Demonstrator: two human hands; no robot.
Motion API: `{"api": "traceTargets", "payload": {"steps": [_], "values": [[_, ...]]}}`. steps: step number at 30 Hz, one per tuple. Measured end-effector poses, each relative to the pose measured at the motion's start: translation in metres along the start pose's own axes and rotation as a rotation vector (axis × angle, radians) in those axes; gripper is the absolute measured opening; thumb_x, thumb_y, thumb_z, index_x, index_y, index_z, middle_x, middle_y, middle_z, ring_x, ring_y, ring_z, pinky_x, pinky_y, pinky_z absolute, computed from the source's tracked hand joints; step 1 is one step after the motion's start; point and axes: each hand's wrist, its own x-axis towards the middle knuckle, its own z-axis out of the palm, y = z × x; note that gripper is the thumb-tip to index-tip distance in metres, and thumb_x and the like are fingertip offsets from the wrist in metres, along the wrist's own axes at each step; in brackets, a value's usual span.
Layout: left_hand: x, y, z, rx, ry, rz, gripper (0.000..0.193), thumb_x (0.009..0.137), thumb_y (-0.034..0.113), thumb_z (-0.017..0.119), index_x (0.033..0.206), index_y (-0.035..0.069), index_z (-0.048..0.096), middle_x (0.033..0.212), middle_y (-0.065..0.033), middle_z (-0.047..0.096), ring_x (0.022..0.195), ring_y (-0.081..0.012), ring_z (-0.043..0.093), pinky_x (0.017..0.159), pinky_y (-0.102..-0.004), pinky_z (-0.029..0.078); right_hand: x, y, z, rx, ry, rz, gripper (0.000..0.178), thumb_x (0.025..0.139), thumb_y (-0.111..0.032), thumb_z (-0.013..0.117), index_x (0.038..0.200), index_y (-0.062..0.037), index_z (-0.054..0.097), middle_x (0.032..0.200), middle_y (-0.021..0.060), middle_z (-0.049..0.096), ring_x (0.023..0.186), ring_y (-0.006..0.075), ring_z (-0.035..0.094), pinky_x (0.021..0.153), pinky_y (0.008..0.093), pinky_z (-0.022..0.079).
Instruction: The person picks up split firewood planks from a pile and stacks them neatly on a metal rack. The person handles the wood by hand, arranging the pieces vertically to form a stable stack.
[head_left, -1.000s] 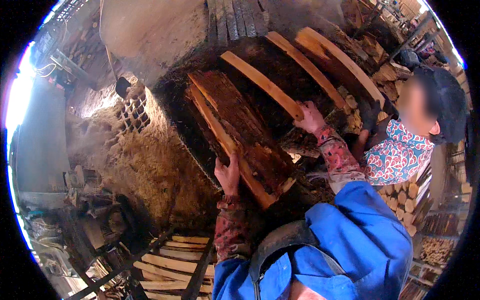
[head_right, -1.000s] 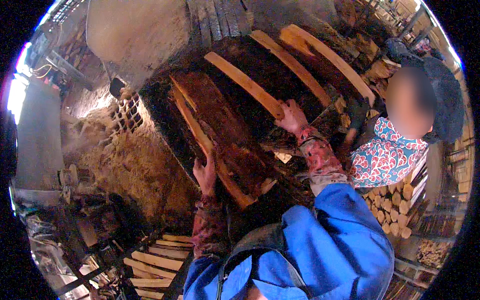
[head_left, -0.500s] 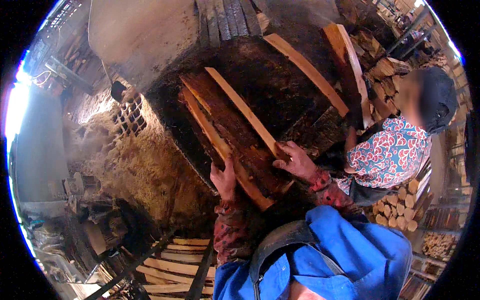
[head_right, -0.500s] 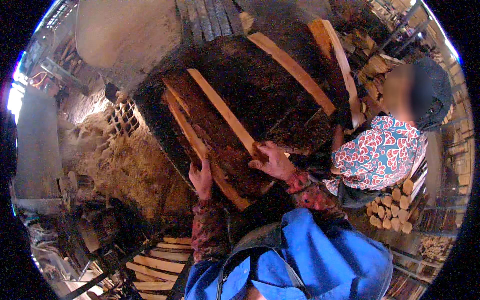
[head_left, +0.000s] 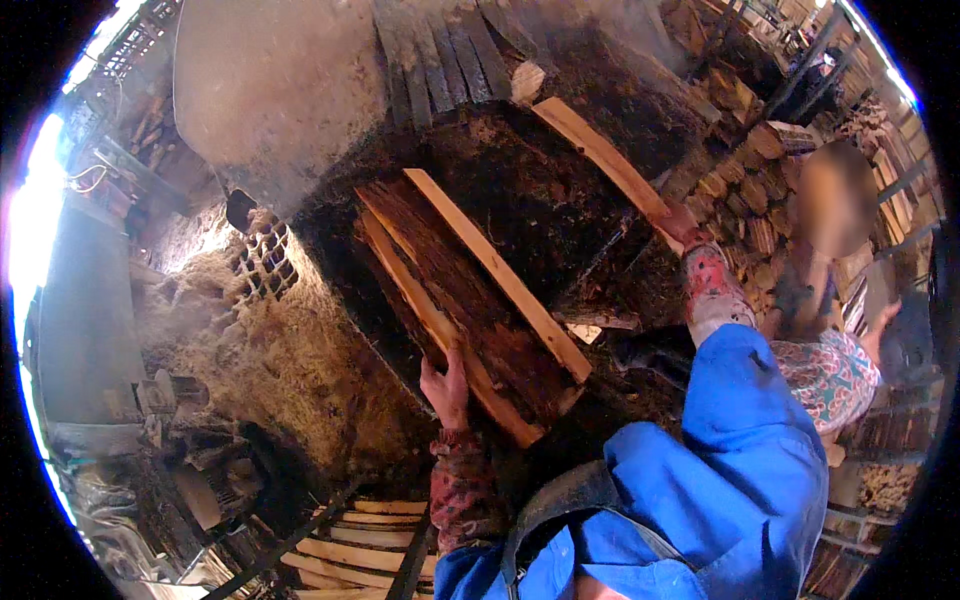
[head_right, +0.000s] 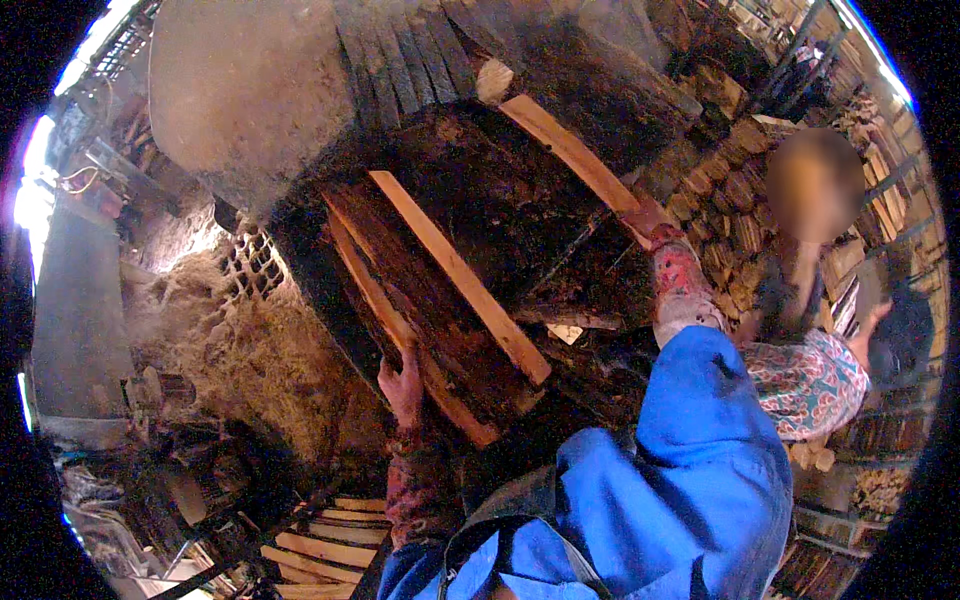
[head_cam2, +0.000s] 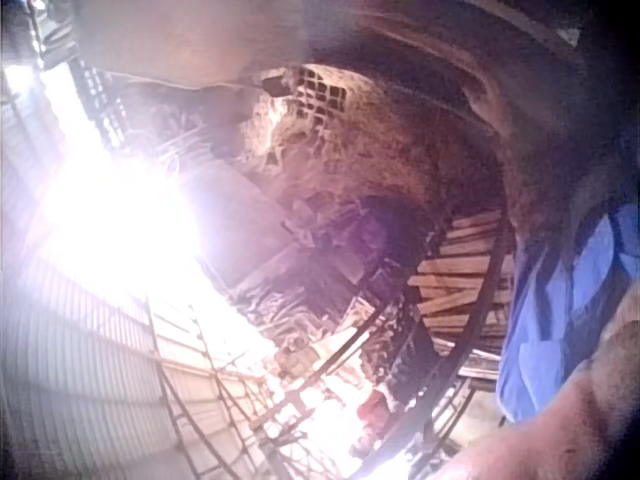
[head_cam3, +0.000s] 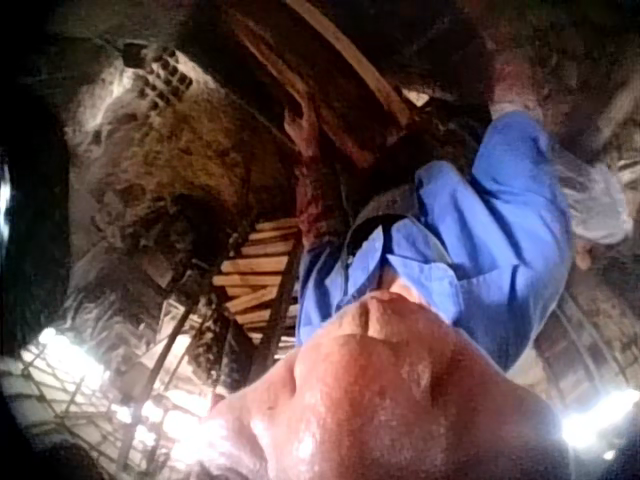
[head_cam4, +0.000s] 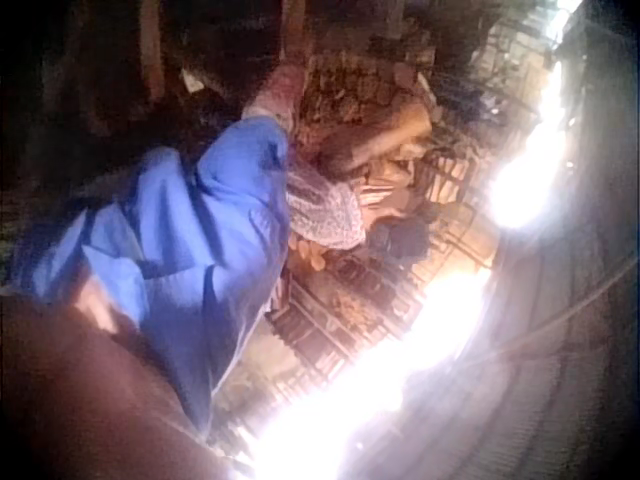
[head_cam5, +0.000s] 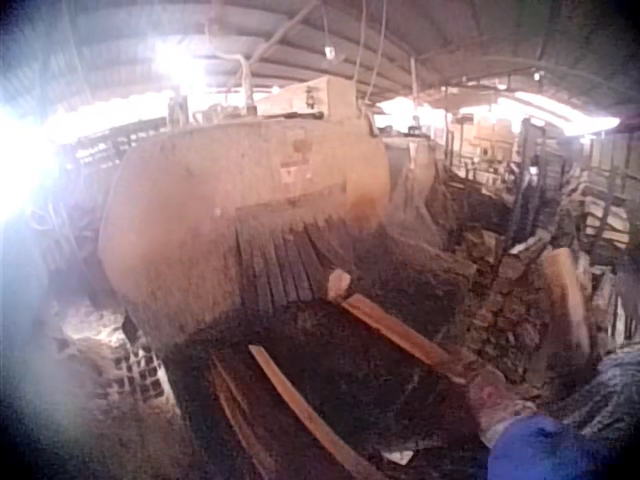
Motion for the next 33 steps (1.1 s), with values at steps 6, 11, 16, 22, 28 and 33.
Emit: {"api": "traceTargets", "payload": {"steps": [6, 11, 16, 22, 28, 33], "values": [[0.002, -0.034, -0.014, -0.067, 0.077, 0.138, 0.047, 0.091, 0.025, 0.068, 0.113, -0.015, 0.057, 0.098, -0.0131, 0.068, 0.084, -0.0156, 0.058, 0.075, -0.0329, 0.049, -0.045, -0.09, 0.057, -0.013, -0.418, 0.278, 0.063, 0.07, -0.035, 0.081, 0.116, 0.0039, 0.063, 0.1, 0.0136, 0.07, 0.088, 0.0213, 0.067, 0.08, 0.0365, 0.052], [0.003, -0.03, -0.011, -0.146, 0.049, -0.034, 0.041, 0.091, 0.021, 0.069, 0.108, -0.015, 0.058, 0.093, -0.0086, 0.068, 0.082, -0.0123, 0.058, 0.073, -0.0297, 0.049, -0.128, -0.174, 0.085, 0.009, -0.125, 0.037, 0.045, 0.076, -0.029, 0.077, 0.103, 0.0053, 0.066, 0.088, 0.0122, 0.07, 0.08, 0.0187, 0.066, 0.073, 0.0351, 0.052], [0.001, -0.02, -0.008, -0.273, 0.057, 0.052, 0.037, 0.089, 0.018, 0.071, 0.104, -0.014, 0.059, 0.094, -0.0085, 0.068, 0.082, -0.0113, 0.059, 0.072, -0.028, 0.049, -0.198, -0.173, 0.092, -0.069, -0.1, 0.046, 0.034, 0.079, -0.024, 0.075, 0.096, 0.005, 0.067, 0.074, 0.0157, 0.064, 0.07, 0.0245, 0.063, 0.068, 0.0378, 0.05], [-0.007, -0.002, -0.024, -0.298, 0.009, -0.017, 0.037, 0.09, 0.019, 0.07, 0.104, -0.013, 0.06, 0.09, -0.0098, 0.07, 0.083, -0.0121, 0.061, 0.073, -0.0297, 0.05, -0.246, -0.294, 0.09, 0.204, -0.225, 0.101, 0.027, 0.082, -0.018, 0.073, 0.097, 0.0043, 0.069, 0.078, 0.0074, 0.065, 0.076, 0.0152, 0.063, 0.069, 0.0313, 0.051], [-0.011, -0.003, -0.027, -0.188, 0.034, 0.047, 0.042, 0.089, 0.025, 0.07, 0.104, -0.013, 0.06, 0.088, -0.0127, 0.07, 0.081, -0.0134, 0.062, 0.071, -0.0317, 0.05, -0.233, -0.339, 0.109, 0.445, -0.384, 0.064, 0.024, 0.087, -0.015, 0.067, 0.103, 0.0021, 0.068, 0.087, 0.0013, 0.068, 0.077, 0.0066, 0.058, 0.068, 0.0258, 0.05], [-0.005, -0.006, -0.019, -0.193, -0.005, 0.066, 0.044, 0.088, 0.026, 0.073, 0.106, -0.012, 0.061, 0.092, -0.0114, 0.069, 0.084, -0.0145, 0.062, 0.074, -0.0314, 0.051, -0.213, -0.309, 0.187, -0.031, -0.228, -0.482, 0.06, 0.081, -0.029, 0.077, 0.127, 0.0011, 0.053, 0.11, 0.0192, 0.053, 0.106, 0.0346, 0.053, 0.079, 0.0414, 0.052]]}}
